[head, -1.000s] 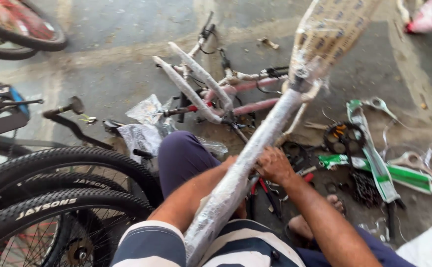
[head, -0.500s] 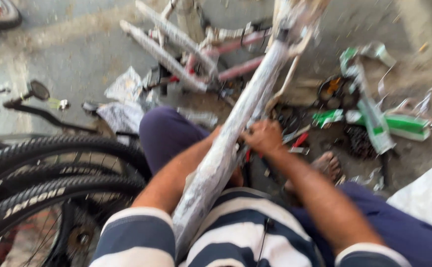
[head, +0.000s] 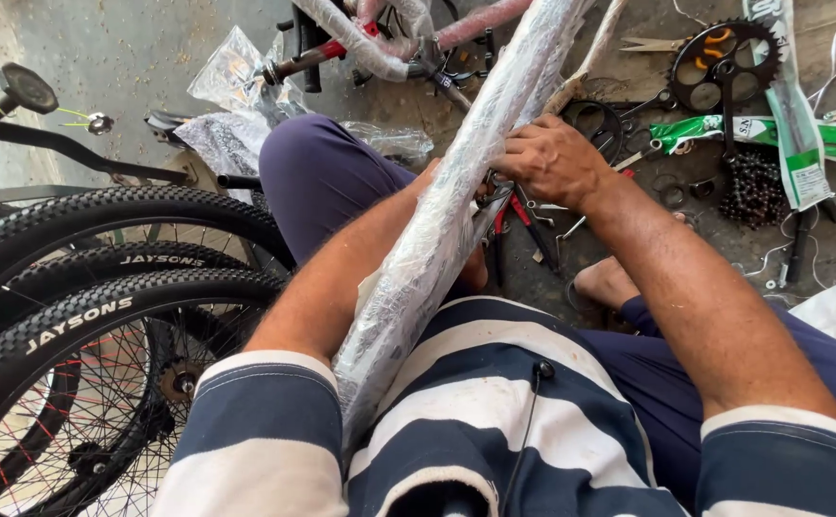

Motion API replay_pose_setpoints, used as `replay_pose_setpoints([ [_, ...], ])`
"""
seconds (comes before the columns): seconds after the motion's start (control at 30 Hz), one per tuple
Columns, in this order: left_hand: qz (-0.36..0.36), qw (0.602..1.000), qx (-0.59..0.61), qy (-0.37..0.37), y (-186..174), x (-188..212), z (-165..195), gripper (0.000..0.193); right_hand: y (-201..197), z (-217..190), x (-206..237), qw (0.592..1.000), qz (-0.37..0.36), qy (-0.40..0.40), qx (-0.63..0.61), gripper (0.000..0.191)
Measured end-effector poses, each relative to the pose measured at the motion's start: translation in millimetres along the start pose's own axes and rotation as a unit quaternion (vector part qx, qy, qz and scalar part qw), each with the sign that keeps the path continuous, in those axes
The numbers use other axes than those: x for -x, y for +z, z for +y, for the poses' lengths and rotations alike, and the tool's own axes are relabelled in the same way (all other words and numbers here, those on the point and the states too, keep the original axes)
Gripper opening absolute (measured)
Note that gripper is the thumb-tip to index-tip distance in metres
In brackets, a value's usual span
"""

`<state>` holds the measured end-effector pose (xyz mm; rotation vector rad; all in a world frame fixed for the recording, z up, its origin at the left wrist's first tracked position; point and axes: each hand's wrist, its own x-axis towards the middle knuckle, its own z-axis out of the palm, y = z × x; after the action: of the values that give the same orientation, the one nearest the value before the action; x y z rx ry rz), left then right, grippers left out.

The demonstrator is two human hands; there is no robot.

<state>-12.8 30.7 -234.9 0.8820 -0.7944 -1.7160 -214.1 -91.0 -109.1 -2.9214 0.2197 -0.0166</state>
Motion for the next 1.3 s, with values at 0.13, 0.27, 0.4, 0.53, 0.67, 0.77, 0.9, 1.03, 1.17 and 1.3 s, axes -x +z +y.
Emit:
replay_pose_setpoints([
  [0.13,0.04,0.994,-0.089,-0.047,2,-2,-1,0.039,-2,4,6,0.996,0.06,-0.067,0.008,0.033],
  [0.27,0.068,0.97,-0.216,-0.092,6,-7,0,0.04,-3,9,7,0.994,0.014,-0.107,0.029,0.032],
  [0.4,0.095,0.932,-0.322,-0.139,10,-8,5,0.04,-4,11,1,0.99,-0.024,-0.125,0.061,0.031],
  [0.53,0.085,0.927,-0.337,-0.142,11,-6,12,0.038,-6,11,-9,0.99,-0.018,-0.12,0.07,0.029],
  [0.67,0.071,0.933,-0.322,-0.143,12,-8,15,0.037,-8,9,-8,0.995,-0.034,-0.083,0.039,0.029],
  [0.77,0.074,0.937,-0.312,-0.141,13,-9,15,0.037,-8,6,-1,0.997,0.003,-0.072,0.025,0.031],
  [0.9,0.077,0.942,-0.296,-0.137,13,-6,13,0.037,0,5,2,0.997,0.012,-0.078,-0.019,0.035],
  [1.03,0.083,0.949,-0.273,-0.13,11,-4,12,0.038,10,10,-4,0.994,-0.089,-0.039,-0.051,0.038],
  [1.17,0.091,0.96,-0.236,-0.119,9,-5,10,0.038,13,18,-7,0.993,-0.052,-0.058,-0.086,0.043],
  [1.3,0.092,0.97,-0.196,-0.113,7,-6,6,0.038,11,10,-10,0.993,-0.111,-0.04,-0.01,0.03],
])
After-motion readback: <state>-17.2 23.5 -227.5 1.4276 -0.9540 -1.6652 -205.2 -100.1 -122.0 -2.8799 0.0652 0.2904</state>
